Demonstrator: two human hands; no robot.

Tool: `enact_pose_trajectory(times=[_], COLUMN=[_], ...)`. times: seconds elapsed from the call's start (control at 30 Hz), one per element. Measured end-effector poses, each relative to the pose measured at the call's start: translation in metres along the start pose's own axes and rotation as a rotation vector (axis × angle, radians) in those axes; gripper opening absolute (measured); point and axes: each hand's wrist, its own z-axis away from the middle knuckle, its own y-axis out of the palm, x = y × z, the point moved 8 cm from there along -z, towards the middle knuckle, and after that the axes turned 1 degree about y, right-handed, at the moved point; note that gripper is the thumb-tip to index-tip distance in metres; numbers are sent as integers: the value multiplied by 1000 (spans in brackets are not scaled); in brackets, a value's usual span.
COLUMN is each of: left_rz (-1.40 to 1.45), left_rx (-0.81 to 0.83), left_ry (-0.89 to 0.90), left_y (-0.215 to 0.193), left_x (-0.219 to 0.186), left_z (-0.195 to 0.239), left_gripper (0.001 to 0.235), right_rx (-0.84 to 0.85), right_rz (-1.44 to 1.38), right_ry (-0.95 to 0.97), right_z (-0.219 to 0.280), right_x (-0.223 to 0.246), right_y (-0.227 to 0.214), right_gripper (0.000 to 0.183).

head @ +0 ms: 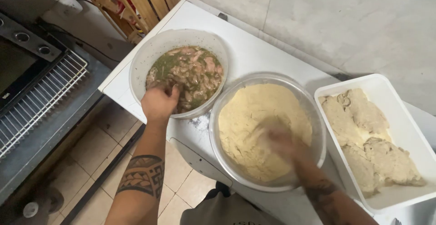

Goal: Breading marinated chicken pieces by coating them in flour and placing them in a tray

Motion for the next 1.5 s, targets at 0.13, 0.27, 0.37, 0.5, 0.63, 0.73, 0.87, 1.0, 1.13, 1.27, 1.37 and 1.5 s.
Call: enact_pose_trajectory(times=[0.13,0.27,0.37,0.5,0.63,0.73,0.87,1.0,1.13,1.27,1.37,1.5], left_rz=[5,12,-10,-9,5,3,0,-15,-20,-46,-8,2], left_rx=[-32,-43,-30,-6,-34,-34,-43,-33,-17,-31,-69,-66], left_ry=[20,27,-13,-24,17,23,21,24,0,-20,-10,23], left_y=[-5,-5,3,-2,-5,-6,-6,-7,-2,-5,-9,-12], left_x=[-5,-4,2,-3,-4,-7,-6,-9,1,-8,-8,-6], left_z=[3,2,1,0,4,3,2,2,2,0,0,-1], left_gripper=[43,39,41,45,40,40,42,45,45,46,47,42], right_rx=[-176,-360,-332,-299,-285,-279,-443,-661,-557,-570,-652,-759], right_rz=[-48,-20,-81,-182,-408,-199,882,770,1038,1053,1003,1063], right_ry=[-83,-296,-161,37,71,-206,-671,-665,-488,-389,-673,-893], right_z=[80,104,91,88,163,20,77,42,1,-13,8,3], right_x=[107,145,141,168,211,147,188,190,183,194,178,184], right_y=[-24,-27,-26,-24,11,-5,24,17,46,39,55,67], right_gripper=[46,49,53,59,55,54,82,95,88,94,82,83])
